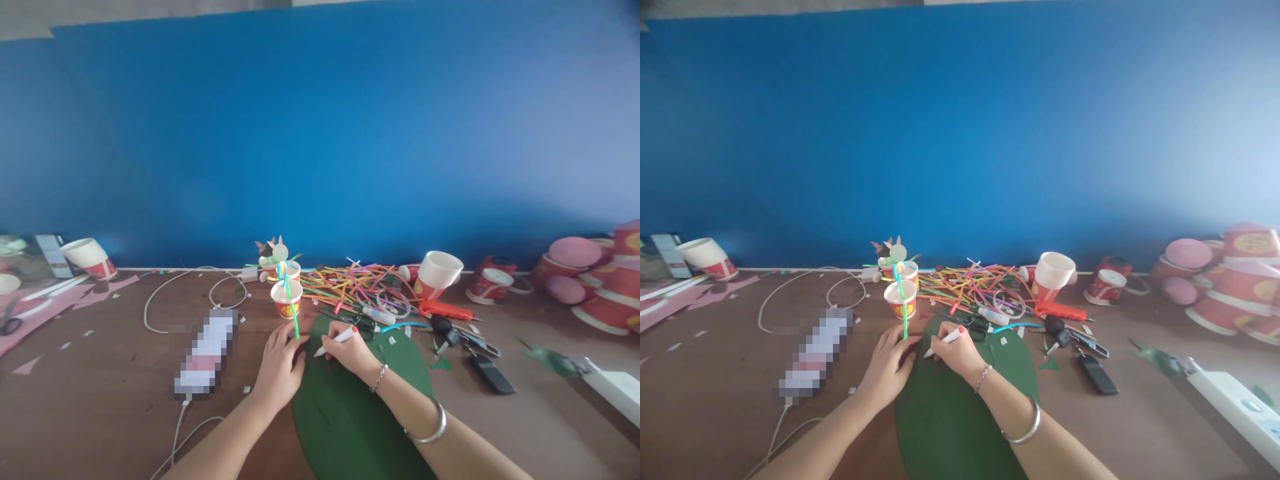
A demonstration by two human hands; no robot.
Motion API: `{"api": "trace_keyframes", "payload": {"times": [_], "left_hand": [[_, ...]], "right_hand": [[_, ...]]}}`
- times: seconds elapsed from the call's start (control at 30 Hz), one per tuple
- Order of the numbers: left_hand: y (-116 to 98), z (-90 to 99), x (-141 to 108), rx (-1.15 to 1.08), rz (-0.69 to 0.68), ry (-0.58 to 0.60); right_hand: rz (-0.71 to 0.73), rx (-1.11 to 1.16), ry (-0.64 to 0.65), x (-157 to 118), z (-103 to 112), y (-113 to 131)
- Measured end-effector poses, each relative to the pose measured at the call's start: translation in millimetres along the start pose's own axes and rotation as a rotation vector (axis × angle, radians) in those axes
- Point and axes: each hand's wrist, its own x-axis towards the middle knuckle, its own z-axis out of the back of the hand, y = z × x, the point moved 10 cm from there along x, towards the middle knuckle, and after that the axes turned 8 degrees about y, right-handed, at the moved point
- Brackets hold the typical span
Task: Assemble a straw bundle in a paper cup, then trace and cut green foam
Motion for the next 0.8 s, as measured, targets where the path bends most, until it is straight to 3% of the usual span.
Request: {"api": "trace_keyframes", "payload": {"times": [0.8], "left_hand": [[0.2,-0.8,0.5,0.008,0.016,0.022]], "right_hand": [[-0.024,0.01,0.006,0.3,-0.7,2.7]]}}
